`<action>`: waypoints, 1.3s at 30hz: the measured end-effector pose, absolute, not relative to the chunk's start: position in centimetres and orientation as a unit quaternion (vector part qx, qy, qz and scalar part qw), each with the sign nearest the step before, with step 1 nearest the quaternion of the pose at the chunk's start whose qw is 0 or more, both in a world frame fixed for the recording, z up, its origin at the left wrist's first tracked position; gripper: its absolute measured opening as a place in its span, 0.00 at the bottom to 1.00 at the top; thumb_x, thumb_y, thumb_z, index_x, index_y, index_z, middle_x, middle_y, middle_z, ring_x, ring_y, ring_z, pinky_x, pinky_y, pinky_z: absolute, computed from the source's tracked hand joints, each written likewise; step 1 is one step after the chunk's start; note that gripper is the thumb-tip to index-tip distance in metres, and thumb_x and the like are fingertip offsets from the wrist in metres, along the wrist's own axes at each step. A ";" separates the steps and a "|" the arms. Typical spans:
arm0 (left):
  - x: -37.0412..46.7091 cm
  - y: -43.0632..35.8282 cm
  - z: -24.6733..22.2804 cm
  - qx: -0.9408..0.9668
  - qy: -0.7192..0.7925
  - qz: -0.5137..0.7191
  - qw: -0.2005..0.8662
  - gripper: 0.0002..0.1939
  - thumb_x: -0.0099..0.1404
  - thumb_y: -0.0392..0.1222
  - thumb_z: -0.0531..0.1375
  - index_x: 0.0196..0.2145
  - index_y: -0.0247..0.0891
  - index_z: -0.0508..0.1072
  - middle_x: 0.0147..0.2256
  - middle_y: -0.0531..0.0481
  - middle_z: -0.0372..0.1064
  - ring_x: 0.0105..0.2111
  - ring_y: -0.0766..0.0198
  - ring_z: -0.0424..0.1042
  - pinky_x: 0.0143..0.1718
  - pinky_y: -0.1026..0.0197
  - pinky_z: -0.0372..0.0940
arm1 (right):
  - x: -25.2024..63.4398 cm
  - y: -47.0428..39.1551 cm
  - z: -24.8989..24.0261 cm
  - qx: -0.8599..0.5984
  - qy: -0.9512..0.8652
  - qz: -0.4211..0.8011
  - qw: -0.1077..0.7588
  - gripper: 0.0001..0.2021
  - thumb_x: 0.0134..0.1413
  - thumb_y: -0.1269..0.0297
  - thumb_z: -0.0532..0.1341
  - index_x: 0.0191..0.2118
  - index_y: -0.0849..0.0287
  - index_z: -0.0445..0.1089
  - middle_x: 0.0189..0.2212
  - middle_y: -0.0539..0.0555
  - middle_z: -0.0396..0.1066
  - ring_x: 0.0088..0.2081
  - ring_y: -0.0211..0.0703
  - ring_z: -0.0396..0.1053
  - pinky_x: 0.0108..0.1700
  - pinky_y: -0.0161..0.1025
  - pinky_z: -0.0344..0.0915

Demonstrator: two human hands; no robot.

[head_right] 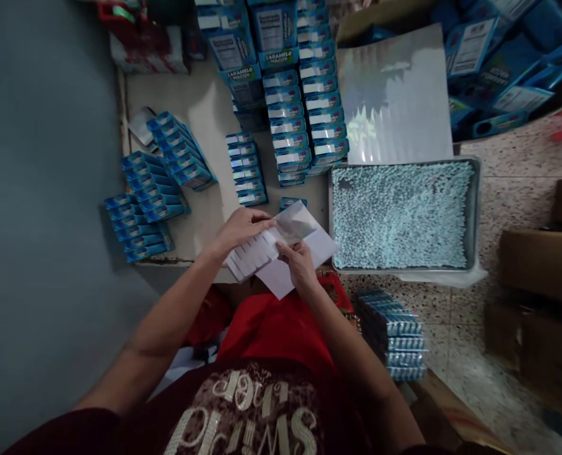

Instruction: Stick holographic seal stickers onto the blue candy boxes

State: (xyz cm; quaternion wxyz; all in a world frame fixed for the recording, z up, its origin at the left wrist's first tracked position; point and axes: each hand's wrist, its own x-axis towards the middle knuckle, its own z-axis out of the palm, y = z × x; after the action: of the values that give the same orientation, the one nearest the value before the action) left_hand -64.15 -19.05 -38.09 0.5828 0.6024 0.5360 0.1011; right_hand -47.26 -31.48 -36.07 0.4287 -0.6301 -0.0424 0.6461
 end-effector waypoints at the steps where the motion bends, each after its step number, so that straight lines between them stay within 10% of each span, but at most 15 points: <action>1: -63.8 -19.7 -37.4 0.611 0.547 0.082 0.566 0.18 0.67 0.54 0.65 0.41 0.38 0.86 0.36 0.48 0.83 0.39 0.55 0.79 0.41 0.60 0.70 | -47.2 -31.8 -36.2 -0.639 -0.068 0.652 0.403 0.28 0.35 0.41 0.79 0.32 0.55 0.70 0.26 0.47 0.76 0.26 0.37 0.70 0.30 0.34 0.68; 6: -62.9 -20.4 -36.7 0.610 0.600 0.057 0.515 0.11 0.66 0.49 0.66 0.35 0.41 0.87 0.34 0.48 0.83 0.35 0.56 0.78 0.36 0.59 0.66 | -45.4 -32.6 -33.7 -0.751 -0.382 0.480 0.243 0.20 0.60 0.42 0.69 0.31 0.54 0.74 0.24 0.51 0.73 0.26 0.41 0.69 0.33 0.39 0.66; 10: -62.4 -20.3 -37.1 0.625 0.562 0.067 0.538 0.10 0.67 0.48 0.66 0.37 0.43 0.88 0.35 0.49 0.84 0.37 0.57 0.79 0.42 0.58 0.68 | -44.6 -29.9 -32.6 -0.702 -0.621 0.273 0.215 0.14 0.74 0.59 0.57 0.52 0.52 0.80 0.46 0.58 0.80 0.46 0.52 0.73 0.52 0.49 0.67; 23: -63.7 -21.4 -38.6 0.509 0.528 0.001 0.680 0.15 0.60 0.40 0.61 0.39 0.36 0.86 0.35 0.51 0.82 0.36 0.58 0.78 0.39 0.62 0.71 | -44.4 -32.9 -39.4 -0.568 -0.804 0.165 0.061 0.26 0.72 0.73 0.52 0.71 0.58 0.66 0.70 0.60 0.66 0.62 0.57 0.62 0.58 0.52 0.59; 39: -66.1 -21.7 -36.4 0.669 0.522 -0.007 0.529 0.16 0.61 0.33 0.62 0.39 0.44 0.89 0.37 0.47 0.84 0.42 0.51 0.81 0.49 0.55 0.72 | -45.8 -32.8 -36.8 -0.558 -0.810 0.130 0.127 0.14 0.74 0.66 0.58 0.57 0.52 0.78 0.53 0.54 0.81 0.53 0.51 0.69 0.53 0.50 0.55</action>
State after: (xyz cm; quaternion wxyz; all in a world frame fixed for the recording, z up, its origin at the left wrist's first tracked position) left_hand -66.10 -21.68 -36.44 0.5289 0.6691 0.5221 -0.0068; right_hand -45.79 -32.83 -36.77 0.1268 -0.5579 -0.8097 0.1304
